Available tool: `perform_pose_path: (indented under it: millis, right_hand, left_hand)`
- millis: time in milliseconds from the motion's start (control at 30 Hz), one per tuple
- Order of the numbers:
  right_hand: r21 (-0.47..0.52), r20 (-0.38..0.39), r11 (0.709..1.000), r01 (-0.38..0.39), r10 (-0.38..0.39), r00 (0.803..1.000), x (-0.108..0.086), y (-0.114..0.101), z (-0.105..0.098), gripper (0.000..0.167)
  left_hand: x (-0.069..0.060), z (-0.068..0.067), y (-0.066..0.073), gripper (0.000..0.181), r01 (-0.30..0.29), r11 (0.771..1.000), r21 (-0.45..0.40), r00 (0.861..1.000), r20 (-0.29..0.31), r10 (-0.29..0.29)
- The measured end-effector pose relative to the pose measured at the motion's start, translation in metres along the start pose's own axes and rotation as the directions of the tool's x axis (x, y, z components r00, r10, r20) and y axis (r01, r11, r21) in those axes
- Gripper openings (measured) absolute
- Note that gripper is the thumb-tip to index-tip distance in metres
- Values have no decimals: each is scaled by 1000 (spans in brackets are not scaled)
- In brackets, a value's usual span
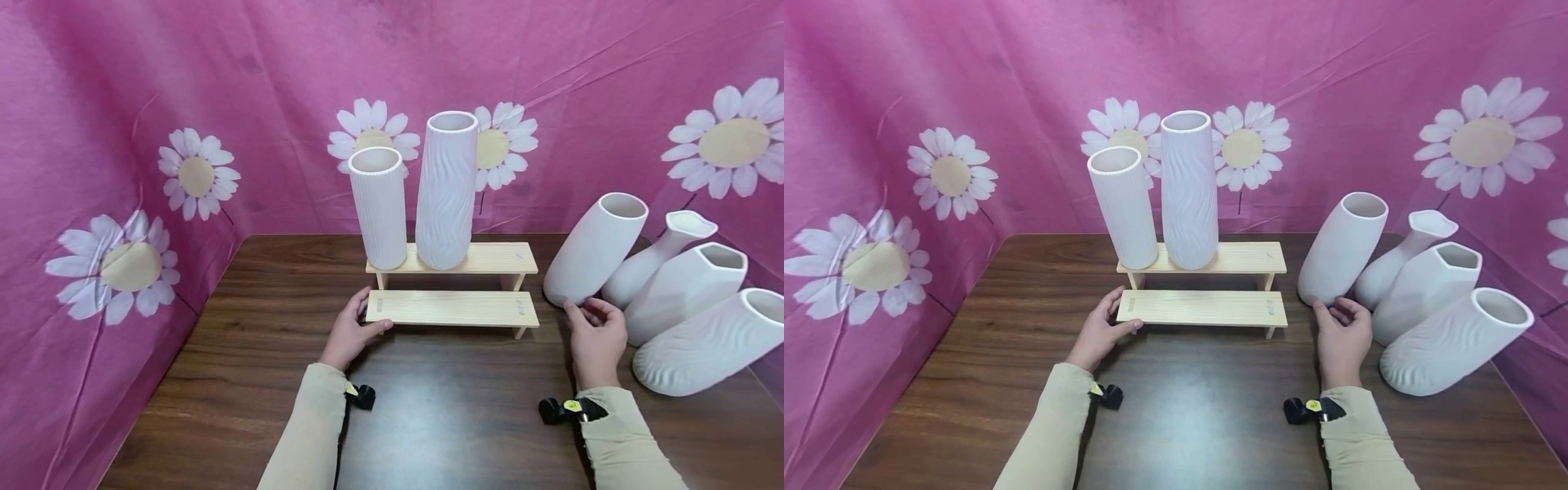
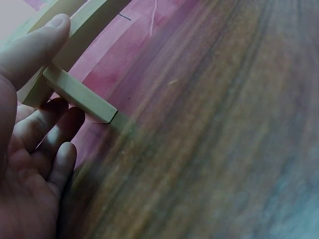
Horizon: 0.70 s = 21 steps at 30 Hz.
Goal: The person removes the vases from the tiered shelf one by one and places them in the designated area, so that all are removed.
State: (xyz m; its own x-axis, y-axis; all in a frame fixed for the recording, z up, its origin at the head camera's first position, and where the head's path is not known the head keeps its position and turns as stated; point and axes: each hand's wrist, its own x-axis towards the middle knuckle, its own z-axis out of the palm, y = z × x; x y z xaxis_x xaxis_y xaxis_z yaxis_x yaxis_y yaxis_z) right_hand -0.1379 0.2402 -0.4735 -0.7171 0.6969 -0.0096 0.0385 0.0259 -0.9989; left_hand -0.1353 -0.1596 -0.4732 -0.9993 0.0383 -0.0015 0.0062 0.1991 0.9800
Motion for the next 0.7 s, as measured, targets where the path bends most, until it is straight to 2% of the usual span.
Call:
perform_pose_path:
  millis: [100, 167, 233, 400, 567, 700]
  right_hand:
    - [109, -25, 989, 96, -94, 995, -5, -1, 3, 22]
    - [199, -28, 970, 136, -133, 991, -7, -3, 4, 21]
    - [247, -22, 955, 166, -166, 986, -8, -7, 5, 21]
    - [254, 7, 944, 213, -222, 975, -10, -16, 4, 23]
    - [259, 36, 945, 199, -215, 976, -15, -26, 4, 25]
    - [308, 66, 931, 195, -225, 972, -21, -39, 4, 26]
  left_hand:
    - [0, 0, -1, 88, 9, 1000, 0, 1000, -5, -9]
    - [2, 0, -6, 88, 5, 1000, -6, 1000, -7, -5]
    - [2, 1, -6, 89, 1, 1000, -7, 1000, -4, -1]
    - [3, 1, -7, 89, -6, 1000, -14, 1000, 0, 6]
    - [4, 1, -6, 89, 0, 1000, -11, 1000, 6, 0]
    - [3, 1, -5, 91, -3, 1000, -8, 1000, 9, 3]
